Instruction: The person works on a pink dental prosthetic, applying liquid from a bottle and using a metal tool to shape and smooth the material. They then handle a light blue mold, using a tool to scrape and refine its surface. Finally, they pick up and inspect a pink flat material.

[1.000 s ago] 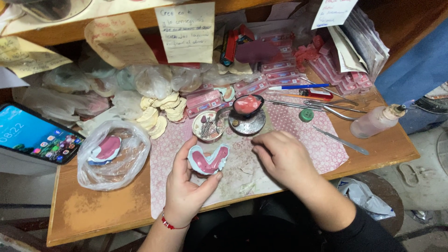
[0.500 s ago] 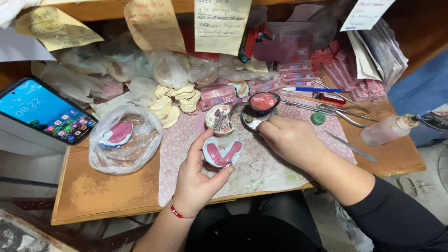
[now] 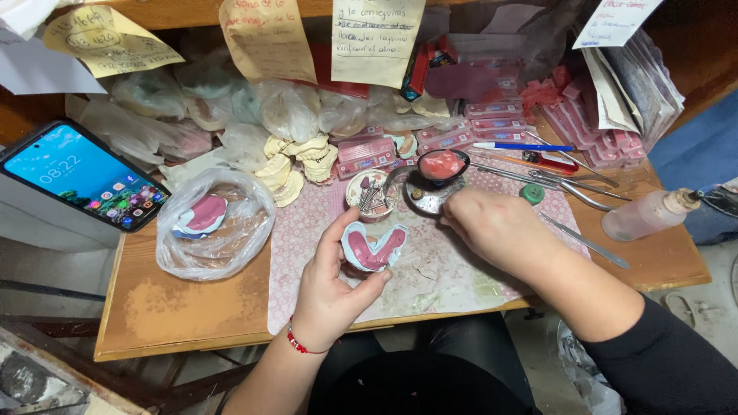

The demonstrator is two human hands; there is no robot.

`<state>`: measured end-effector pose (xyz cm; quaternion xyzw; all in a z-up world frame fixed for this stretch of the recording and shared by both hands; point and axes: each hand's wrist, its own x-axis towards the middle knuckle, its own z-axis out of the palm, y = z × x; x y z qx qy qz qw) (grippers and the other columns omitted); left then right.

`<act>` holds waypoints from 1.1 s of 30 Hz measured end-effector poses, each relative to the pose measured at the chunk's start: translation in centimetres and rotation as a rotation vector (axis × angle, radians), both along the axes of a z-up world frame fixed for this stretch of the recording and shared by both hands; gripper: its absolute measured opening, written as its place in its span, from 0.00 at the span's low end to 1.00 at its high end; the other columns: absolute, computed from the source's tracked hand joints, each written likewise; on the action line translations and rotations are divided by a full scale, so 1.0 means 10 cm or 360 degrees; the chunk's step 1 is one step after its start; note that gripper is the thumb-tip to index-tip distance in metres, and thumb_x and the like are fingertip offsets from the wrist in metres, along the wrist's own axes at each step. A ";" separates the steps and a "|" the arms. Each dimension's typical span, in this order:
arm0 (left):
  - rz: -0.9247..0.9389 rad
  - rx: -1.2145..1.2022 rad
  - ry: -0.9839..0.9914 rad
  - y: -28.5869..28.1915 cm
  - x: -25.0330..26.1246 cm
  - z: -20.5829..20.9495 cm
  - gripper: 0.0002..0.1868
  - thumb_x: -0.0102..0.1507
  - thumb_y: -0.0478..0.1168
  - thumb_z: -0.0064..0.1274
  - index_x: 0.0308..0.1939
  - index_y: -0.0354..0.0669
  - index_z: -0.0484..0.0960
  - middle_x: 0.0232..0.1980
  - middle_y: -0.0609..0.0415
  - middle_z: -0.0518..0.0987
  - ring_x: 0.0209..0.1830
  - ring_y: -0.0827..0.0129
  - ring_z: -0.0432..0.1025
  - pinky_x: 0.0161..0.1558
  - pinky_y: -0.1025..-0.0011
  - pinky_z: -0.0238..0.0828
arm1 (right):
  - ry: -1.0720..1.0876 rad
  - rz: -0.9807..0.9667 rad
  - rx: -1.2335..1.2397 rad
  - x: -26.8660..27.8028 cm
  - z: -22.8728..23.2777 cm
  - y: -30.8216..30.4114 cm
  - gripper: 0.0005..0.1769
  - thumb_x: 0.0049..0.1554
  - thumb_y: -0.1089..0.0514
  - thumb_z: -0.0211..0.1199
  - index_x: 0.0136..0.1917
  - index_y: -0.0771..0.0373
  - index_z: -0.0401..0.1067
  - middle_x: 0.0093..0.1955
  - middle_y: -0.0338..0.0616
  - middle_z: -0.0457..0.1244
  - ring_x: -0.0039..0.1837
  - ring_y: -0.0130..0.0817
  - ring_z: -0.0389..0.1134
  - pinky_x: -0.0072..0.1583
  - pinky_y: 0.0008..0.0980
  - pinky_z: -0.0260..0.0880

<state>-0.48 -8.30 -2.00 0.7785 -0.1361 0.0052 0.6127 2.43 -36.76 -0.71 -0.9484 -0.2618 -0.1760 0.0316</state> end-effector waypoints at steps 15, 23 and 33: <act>-0.0114 -0.0289 -0.0233 0.02 0.03 -0.25 0.47 0.50 0.30 0.68 0.73 0.37 0.65 0.44 0.42 0.87 0.44 0.62 0.80 0.47 0.66 0.78 | -0.0236 0.0073 -0.0056 0.05 0.01 0.03 0.05 0.61 0.50 0.62 0.45 0.47 0.68 0.32 0.34 0.59 0.38 0.34 0.70 0.42 0.32 0.71; -0.0112 -0.0277 -0.0227 0.02 0.04 -0.24 0.47 0.50 0.30 0.68 0.73 0.38 0.65 0.44 0.42 0.87 0.44 0.64 0.80 0.47 0.67 0.78 | -0.0143 0.0028 -0.0027 0.07 -0.02 -0.01 0.06 0.59 0.48 0.64 0.44 0.45 0.68 0.33 0.32 0.61 0.40 0.32 0.72 0.43 0.31 0.72; -0.0117 -0.0259 -0.0247 0.04 0.06 -0.14 0.47 0.50 0.31 0.68 0.73 0.39 0.66 0.43 0.42 0.87 0.45 0.65 0.79 0.48 0.67 0.78 | 0.0059 0.0035 0.0039 0.05 0.09 0.12 0.11 0.57 0.47 0.65 0.51 0.47 0.67 0.37 0.33 0.68 0.46 0.34 0.75 0.48 0.37 0.74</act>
